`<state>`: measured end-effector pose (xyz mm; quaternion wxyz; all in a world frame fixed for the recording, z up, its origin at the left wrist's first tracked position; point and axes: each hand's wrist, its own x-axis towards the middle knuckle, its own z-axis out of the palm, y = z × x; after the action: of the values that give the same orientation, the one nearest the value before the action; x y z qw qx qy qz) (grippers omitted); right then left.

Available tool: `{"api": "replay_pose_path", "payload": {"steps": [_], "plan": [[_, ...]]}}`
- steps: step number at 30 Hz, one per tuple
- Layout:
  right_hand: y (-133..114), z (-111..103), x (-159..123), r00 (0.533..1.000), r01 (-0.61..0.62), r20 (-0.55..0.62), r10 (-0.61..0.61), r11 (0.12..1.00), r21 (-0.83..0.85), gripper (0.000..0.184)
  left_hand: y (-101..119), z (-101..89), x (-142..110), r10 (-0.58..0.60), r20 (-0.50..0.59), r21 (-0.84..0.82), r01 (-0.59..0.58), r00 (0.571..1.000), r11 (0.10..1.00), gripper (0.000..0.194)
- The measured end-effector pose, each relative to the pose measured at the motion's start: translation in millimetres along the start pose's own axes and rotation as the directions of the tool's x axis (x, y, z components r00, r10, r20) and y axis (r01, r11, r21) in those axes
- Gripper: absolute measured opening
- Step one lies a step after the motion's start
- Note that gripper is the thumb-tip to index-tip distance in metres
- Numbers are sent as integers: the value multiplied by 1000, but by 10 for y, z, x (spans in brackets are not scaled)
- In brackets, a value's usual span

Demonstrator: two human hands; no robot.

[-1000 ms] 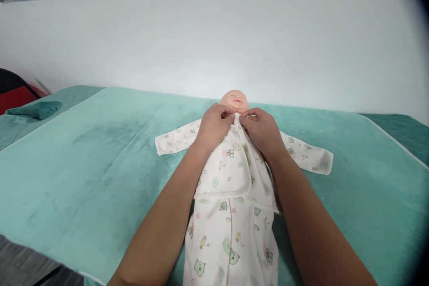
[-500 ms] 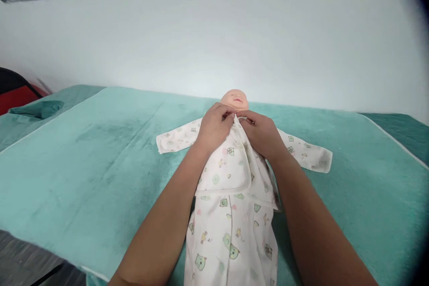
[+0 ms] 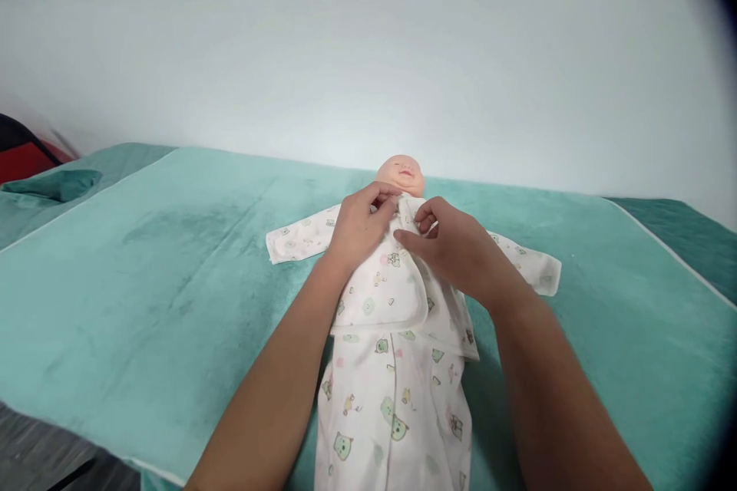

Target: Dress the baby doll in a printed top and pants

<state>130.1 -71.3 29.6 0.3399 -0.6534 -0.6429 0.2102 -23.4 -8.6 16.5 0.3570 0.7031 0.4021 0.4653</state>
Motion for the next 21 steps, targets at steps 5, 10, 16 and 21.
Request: {"api": "replay_pose_path", "payload": {"steps": [5,10,16,21], "plan": [[-81,121,-36,988,50,-136,-79,978,-205,17,28,-39,-13,-23,30,34,22,999,999,13],[-34,153,41,978,48,-199,-69,993,-107,7,57,-75,-36,2,107,87,-11,994,996,15],[158,87,120,991,-96,-57,121,939,331,14,86,-114,-64,1,193,95,-20,981,995,15],[165,75,114,995,-100,20,102,884,457,21,72,-121,-62,-28,206,42,20,978,999,14]]}}
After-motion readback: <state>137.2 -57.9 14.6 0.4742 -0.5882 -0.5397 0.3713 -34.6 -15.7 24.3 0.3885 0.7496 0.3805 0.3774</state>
